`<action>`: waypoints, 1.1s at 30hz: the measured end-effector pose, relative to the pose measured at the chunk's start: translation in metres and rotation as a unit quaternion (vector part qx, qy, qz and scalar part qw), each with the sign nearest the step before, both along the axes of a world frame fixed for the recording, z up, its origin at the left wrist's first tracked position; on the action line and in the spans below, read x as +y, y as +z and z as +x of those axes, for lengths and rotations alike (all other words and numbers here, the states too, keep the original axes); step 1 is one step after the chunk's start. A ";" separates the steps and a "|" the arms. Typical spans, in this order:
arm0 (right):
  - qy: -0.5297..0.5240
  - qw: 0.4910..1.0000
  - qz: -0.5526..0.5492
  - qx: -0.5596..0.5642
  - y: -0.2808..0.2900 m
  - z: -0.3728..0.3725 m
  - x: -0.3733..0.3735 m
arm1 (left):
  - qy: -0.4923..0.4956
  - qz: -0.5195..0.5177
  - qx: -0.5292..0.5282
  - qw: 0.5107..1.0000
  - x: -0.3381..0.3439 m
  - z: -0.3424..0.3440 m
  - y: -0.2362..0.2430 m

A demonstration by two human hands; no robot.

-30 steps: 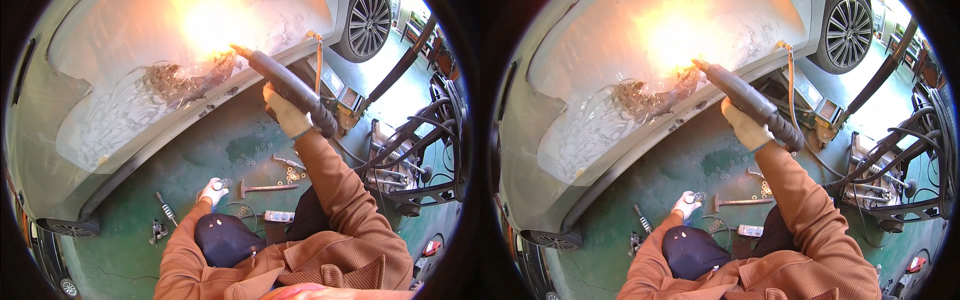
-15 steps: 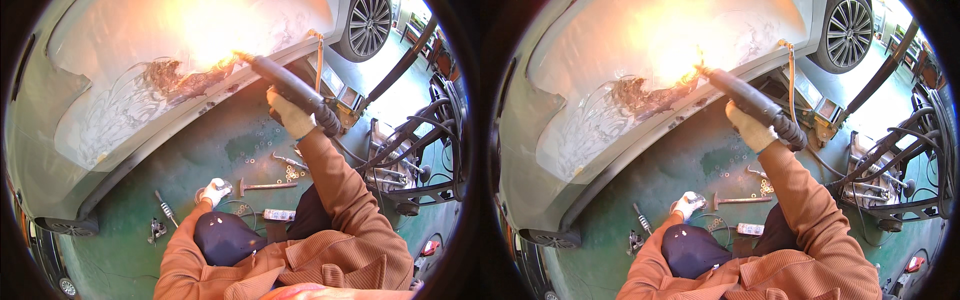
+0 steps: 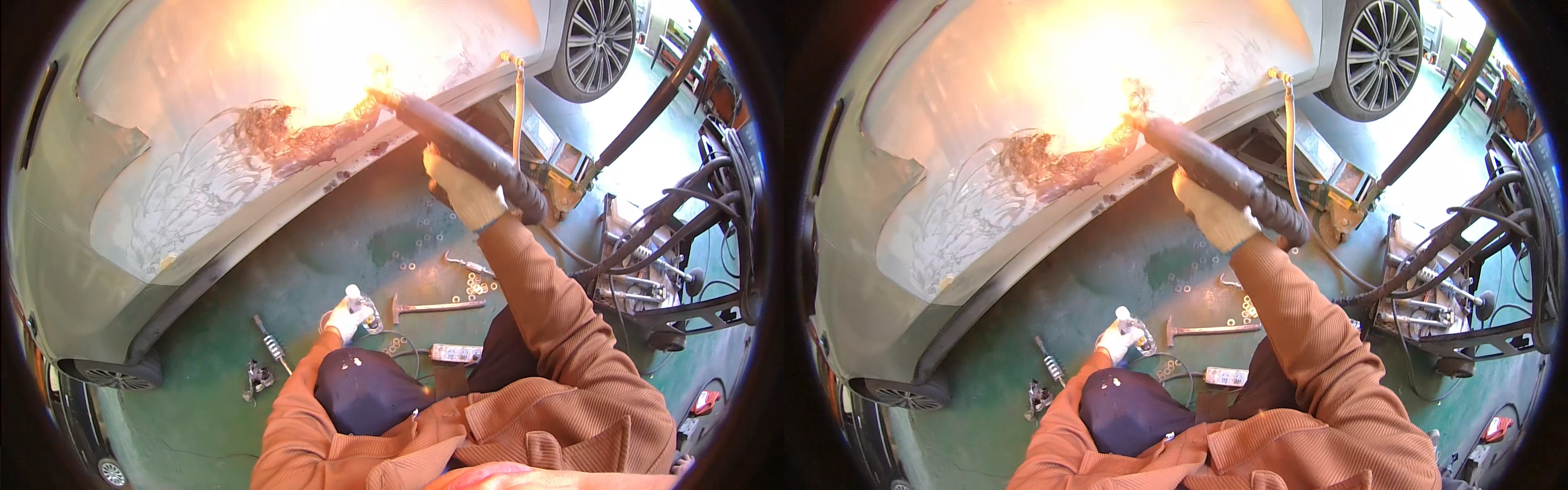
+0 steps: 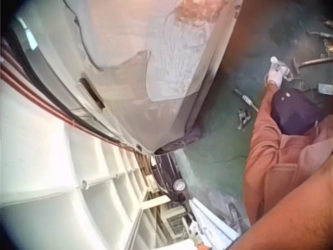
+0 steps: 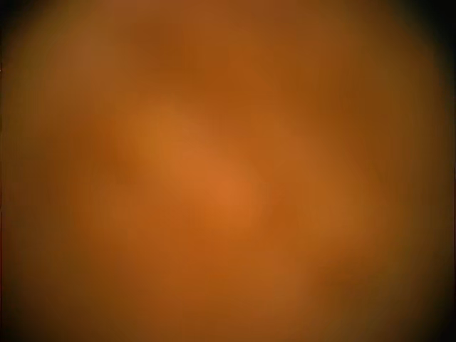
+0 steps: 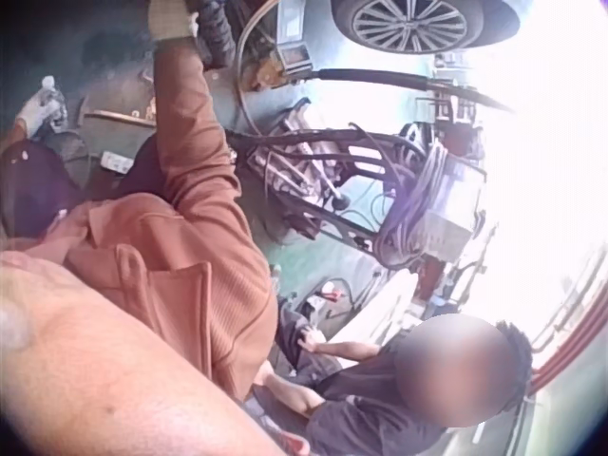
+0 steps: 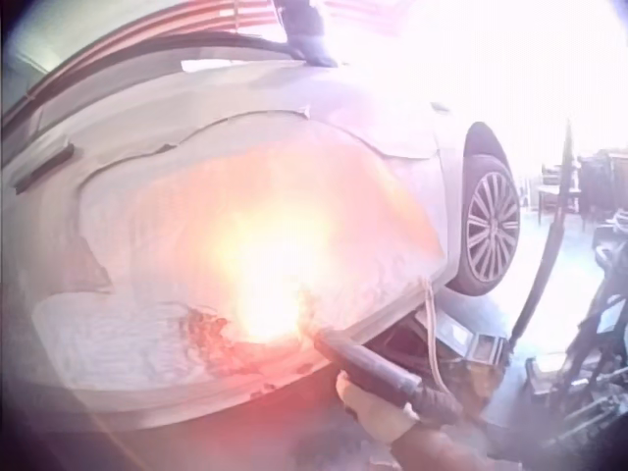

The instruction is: The person uses an angle grinder to smooth a section of a car bumper, then applies a torch to burn off material while holding a water bottle, and finally grinds the area again. The work is performed on a white bumper in a workshop.

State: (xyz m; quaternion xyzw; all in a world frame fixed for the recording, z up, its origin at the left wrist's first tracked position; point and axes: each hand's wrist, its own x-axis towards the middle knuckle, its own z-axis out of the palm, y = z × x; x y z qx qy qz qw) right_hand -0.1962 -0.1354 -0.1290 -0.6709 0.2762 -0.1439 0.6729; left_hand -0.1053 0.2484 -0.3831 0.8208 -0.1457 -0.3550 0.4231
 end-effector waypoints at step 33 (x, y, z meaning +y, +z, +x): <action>-0.043 0.989 0.008 -0.144 -0.010 -0.024 0.015 | 0.052 -0.384 0.198 0.900 -0.081 -0.018 0.193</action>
